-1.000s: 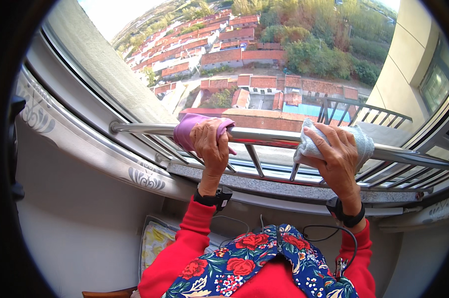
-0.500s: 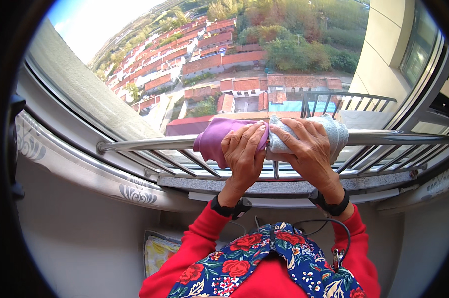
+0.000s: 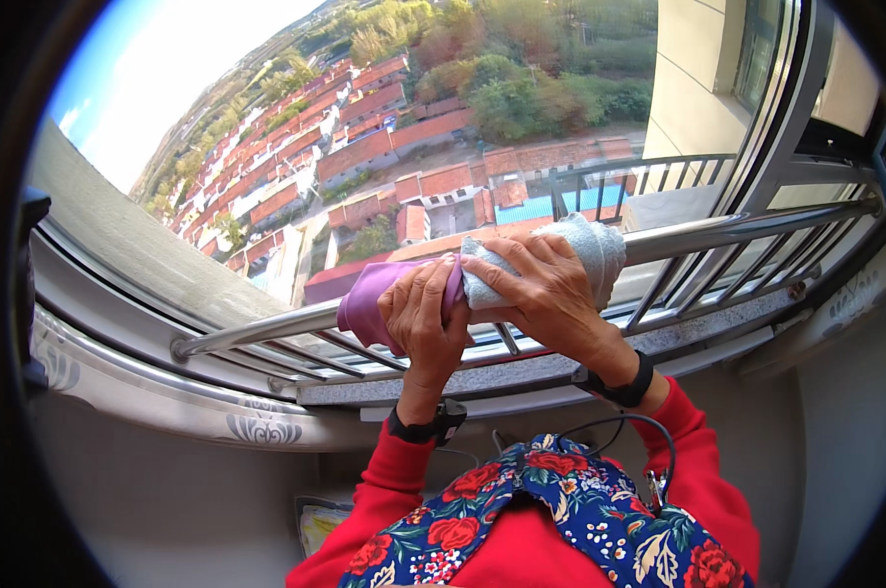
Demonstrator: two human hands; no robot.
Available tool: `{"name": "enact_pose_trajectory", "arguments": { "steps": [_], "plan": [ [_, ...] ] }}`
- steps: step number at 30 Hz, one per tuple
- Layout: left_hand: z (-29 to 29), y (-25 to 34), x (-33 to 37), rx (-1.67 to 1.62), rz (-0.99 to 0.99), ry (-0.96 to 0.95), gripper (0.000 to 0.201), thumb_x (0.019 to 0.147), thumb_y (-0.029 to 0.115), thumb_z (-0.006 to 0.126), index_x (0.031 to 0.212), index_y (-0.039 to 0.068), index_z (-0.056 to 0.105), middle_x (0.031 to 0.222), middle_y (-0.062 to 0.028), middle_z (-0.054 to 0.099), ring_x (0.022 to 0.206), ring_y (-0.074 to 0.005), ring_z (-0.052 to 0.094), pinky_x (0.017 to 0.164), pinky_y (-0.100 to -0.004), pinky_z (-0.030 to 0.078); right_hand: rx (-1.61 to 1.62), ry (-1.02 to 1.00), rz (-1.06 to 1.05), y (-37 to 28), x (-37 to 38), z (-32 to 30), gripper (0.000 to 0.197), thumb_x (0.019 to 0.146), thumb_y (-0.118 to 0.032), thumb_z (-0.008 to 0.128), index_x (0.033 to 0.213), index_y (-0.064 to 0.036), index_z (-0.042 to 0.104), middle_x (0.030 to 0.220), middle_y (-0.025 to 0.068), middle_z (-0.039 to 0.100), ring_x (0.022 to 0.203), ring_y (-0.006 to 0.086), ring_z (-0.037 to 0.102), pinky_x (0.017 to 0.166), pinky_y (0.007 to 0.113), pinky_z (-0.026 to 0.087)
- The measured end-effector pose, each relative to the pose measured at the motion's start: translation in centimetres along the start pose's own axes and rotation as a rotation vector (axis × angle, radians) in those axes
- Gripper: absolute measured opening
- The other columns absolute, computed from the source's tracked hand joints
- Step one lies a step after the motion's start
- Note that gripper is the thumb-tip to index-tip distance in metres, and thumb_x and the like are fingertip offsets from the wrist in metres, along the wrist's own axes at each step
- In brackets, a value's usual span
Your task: The person wipes a metal balcony railing using two cloths, one in each hand, moving back and forth along the rail. The person occasionally adjusts the cloths and continues wiping different sections of the railing.
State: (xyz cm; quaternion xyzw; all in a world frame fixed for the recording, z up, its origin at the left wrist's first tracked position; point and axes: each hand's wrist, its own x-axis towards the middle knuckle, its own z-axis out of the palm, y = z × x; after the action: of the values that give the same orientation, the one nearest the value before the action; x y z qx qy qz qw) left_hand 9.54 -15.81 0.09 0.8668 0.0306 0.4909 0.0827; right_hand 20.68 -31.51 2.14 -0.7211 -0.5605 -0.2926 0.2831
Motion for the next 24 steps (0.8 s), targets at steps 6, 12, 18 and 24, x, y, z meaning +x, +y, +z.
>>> {"name": "enact_pose_trajectory", "arguments": {
  "steps": [6, 12, 18, 24],
  "plan": [
    [-0.08, 0.06, 0.59, 0.04, -0.036, -0.025, 0.042, 0.085, 0.02, 0.074, 0.125, 0.007, 0.069, 0.106, -0.0075, 0.073, 0.103, -0.0232, 0.067, 0.089, -0.0382, 0.037, 0.005, 0.034, -0.014, -0.01, 0.09, 0.06, 0.06, 0.078, -0.046, 0.079, 0.13, -0.0176, 0.069, 0.126, 0.0098, 0.065, 0.113, 0.0301, 0.063, 0.095, 0.044, 0.045],
    [0.28, 0.06, 1.03, 0.065, -0.034, -0.002, 0.038, 0.085, 0.02, 0.073, 0.121, 0.007, 0.071, 0.102, -0.0075, 0.072, 0.096, -0.0241, 0.067, 0.084, -0.0388, 0.037, 0.041, 0.038, 0.021, -0.1, -0.06, 0.12, 0.061, 0.076, -0.031, 0.083, 0.133, -0.0161, 0.067, 0.128, 0.0094, 0.067, 0.115, 0.0289, 0.064, 0.096, 0.044, 0.045],
    [0.44, -0.01, 0.99, 0.056, -0.039, 0.016, 0.031, 0.088, 0.023, 0.072, 0.114, 0.008, 0.072, 0.098, -0.0075, 0.072, 0.095, -0.0247, 0.067, 0.084, -0.0391, 0.038, -0.014, 0.064, -0.015, 0.1, -0.02, 0.4, 0.066, 0.077, -0.043, 0.081, 0.132, -0.0121, 0.065, 0.125, 0.0089, 0.066, 0.111, 0.0297, 0.062, 0.095, 0.044, 0.045],
    [0.58, -0.2, 0.64, 0.022, -0.046, 0.066, 0.027, 0.09, 0.022, 0.07, 0.111, 0.006, 0.073, 0.101, -0.0083, 0.075, 0.099, -0.0252, 0.069, 0.089, -0.0386, 0.039, 0.01, 0.066, -0.008, 0.06, -0.06, 0.5, 0.069, 0.076, -0.048, 0.08, 0.132, -0.0111, 0.065, 0.125, 0.0092, 0.066, 0.108, 0.0293, 0.062, 0.095, 0.044, 0.045]
  ]
}}
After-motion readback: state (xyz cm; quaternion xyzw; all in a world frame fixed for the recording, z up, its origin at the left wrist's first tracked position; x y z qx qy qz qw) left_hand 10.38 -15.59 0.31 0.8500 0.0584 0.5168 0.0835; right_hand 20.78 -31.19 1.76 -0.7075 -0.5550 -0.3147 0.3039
